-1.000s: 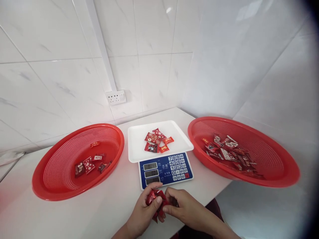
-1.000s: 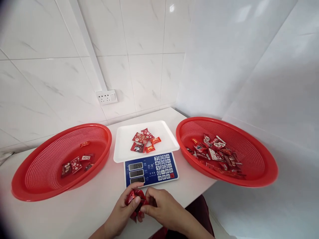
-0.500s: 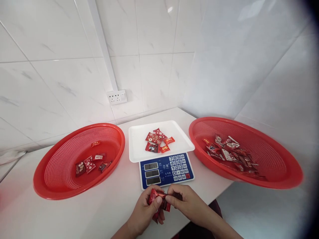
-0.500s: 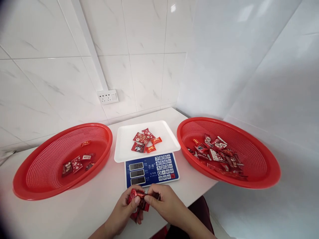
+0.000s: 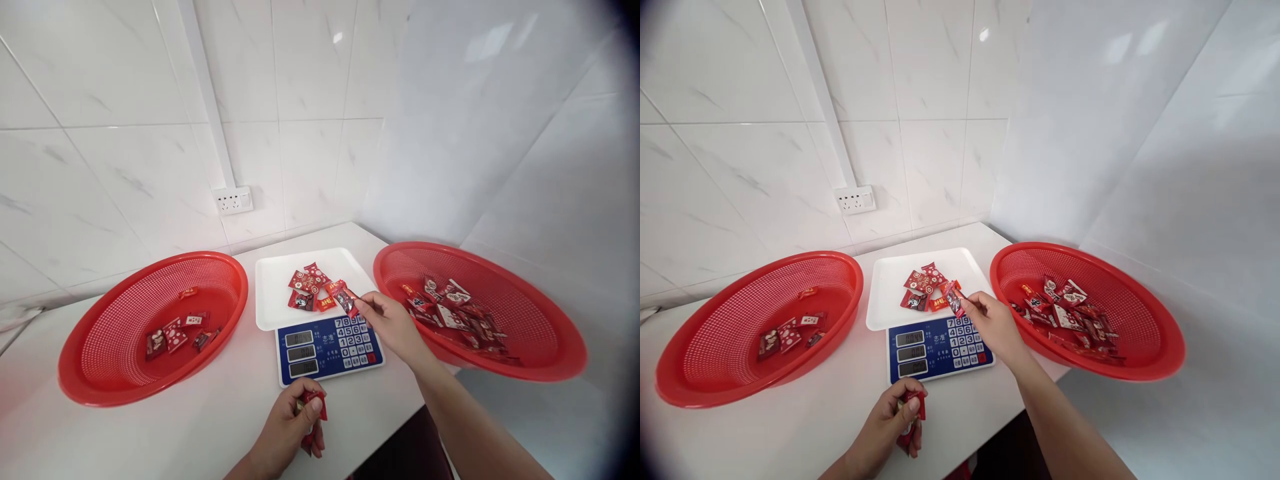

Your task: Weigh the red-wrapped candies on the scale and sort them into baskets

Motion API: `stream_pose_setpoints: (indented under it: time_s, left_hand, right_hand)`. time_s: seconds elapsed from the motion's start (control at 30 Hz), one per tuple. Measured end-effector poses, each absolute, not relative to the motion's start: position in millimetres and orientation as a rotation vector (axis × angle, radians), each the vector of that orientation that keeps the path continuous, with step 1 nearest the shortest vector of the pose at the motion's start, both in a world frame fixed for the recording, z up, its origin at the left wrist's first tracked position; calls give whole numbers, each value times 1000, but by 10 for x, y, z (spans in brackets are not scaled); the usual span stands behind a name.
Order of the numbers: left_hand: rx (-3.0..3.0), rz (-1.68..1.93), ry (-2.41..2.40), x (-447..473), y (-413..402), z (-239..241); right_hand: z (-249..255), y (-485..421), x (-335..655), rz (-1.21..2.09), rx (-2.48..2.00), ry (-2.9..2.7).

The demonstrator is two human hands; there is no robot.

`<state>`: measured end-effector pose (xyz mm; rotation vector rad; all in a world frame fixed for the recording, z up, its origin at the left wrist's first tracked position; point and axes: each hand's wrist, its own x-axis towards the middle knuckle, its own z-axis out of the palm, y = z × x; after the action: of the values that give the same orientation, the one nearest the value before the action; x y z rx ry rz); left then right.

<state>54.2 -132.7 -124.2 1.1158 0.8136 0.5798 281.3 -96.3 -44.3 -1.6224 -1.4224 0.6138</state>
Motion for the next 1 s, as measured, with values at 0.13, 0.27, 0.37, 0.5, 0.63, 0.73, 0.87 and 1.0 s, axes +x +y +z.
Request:
stream_pose_setpoints:
  time_s: [0.13, 0.27, 0.37, 0.5, 0.63, 0.73, 0.87, 1.0]
  left_hand:
    - [1095, 574, 841, 549, -1315, -1217]
    - [1075, 553, 818, 543, -1300, -1225]
    - [1054, 506, 762, 531, -1302, -1207]
    - [1083, 459, 728, 526, -1322, -1173]
    - [1150, 430, 725, 531, -1342, -1188]
    - [1190, 420, 723, 533, -1346, -1196]
    - [1189, 433, 704, 534, -1338, -1170]
    - [1163, 441, 674, 527, -1323, -1148]
  right_hand:
    - [-474, -923, 2909, 406, -1895, -1470]
    - [-560, -1093, 2874, 556, -1793, -1491]
    - [-621, -1282, 2749, 801, -1665, -1570]
    - [-713, -1512, 2552, 1132, -1552, -1714]
    - [-818, -1645, 2416, 1359, -1460, -1806]
    - [-822, -1678, 2332, 1478, -1343, -1776]
    - [-722, -1671, 2244, 1602, -1108, -1723]
    - [-698, -1661, 2244, 1601, -1121, -1728]
